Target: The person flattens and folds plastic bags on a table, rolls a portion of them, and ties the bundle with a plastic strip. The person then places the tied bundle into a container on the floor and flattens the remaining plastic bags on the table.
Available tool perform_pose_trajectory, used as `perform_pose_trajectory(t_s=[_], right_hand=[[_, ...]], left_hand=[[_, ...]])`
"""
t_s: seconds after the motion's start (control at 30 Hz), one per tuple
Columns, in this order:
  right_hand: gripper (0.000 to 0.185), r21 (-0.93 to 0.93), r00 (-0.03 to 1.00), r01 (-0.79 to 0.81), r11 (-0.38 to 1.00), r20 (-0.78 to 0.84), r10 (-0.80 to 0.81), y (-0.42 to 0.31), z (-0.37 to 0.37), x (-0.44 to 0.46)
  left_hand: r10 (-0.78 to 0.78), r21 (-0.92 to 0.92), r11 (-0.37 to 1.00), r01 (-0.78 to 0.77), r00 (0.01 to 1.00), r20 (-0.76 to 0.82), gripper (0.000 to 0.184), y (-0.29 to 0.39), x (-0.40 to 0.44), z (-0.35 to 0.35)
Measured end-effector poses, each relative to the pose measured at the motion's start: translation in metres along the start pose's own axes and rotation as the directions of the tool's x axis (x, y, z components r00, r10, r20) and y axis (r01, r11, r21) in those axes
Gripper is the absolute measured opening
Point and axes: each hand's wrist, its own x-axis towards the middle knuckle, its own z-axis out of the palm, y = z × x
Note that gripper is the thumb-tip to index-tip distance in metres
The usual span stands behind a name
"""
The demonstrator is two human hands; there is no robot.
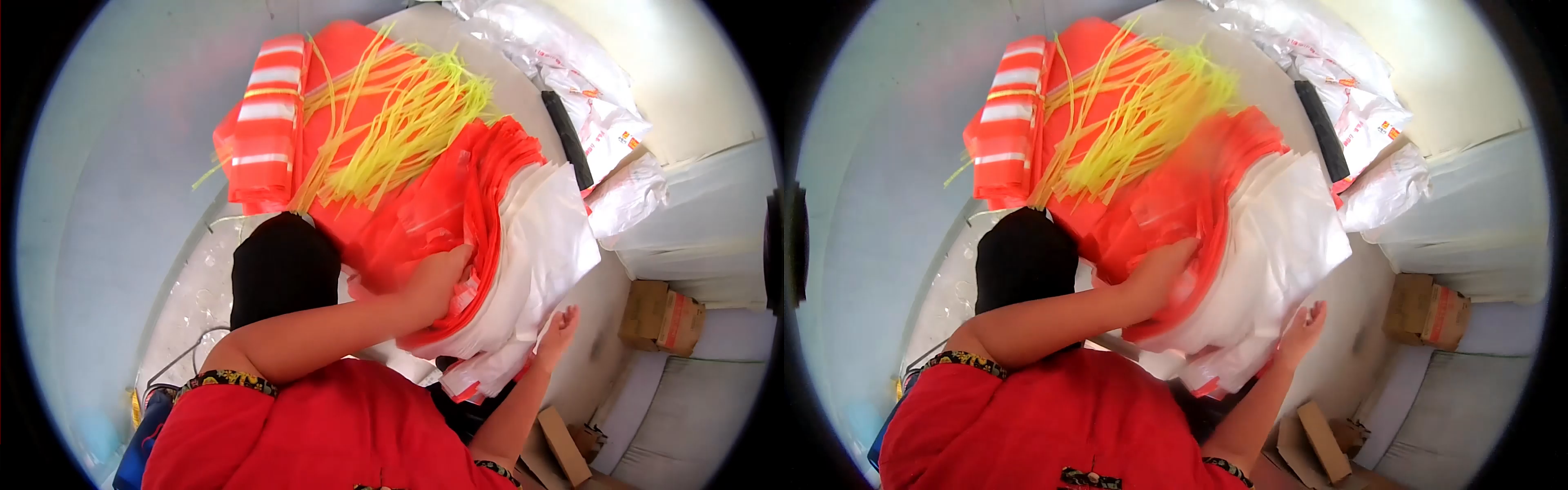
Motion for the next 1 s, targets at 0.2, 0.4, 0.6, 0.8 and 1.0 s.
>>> perform_pose_trajectory(t_s=[0.2,0.4,0.6,0.8,1.0], right_hand=[[0.041,0.236,0.727,0.513,0.825,0.392,-0.564,-0.214,0.013,-0.030],[0.032,0.190,0.239,0.771,0.608,0.799,-0.552,-0.289,0.094,-0.013],[0.019,0.201,0.126,0.845,0.495,0.826,-0.549,-0.298,0.108,-0.008],[0.018,0.307,0.122,0.777,0.549,0.783,-0.610,-0.274,0.113,0.004],[0.022,0.370,0.122,0.712,0.597,0.772,-0.624,-0.278,0.105,0.004]], left_hand=[[-0.037,0.149,0.988,0.034,0.999,0.015,0.040,0.002,-0.001,-0.010],[0.354,0.415,0.836,-0.358,0.931,0.091,0.029,-0.006,-0.003,-0.021],[0.161,-0.151,0.977,-0.154,0.986,0.040,0.021,-0.016,0.009,-0.026],[0.575,0.391,0.750,-0.534,0.818,0.013,0.007,-0.001,0.003,-0.025],[0.411,0.259,0.880,-0.399,0.912,0.007,0.011,0.009,0.001,-0.030]])
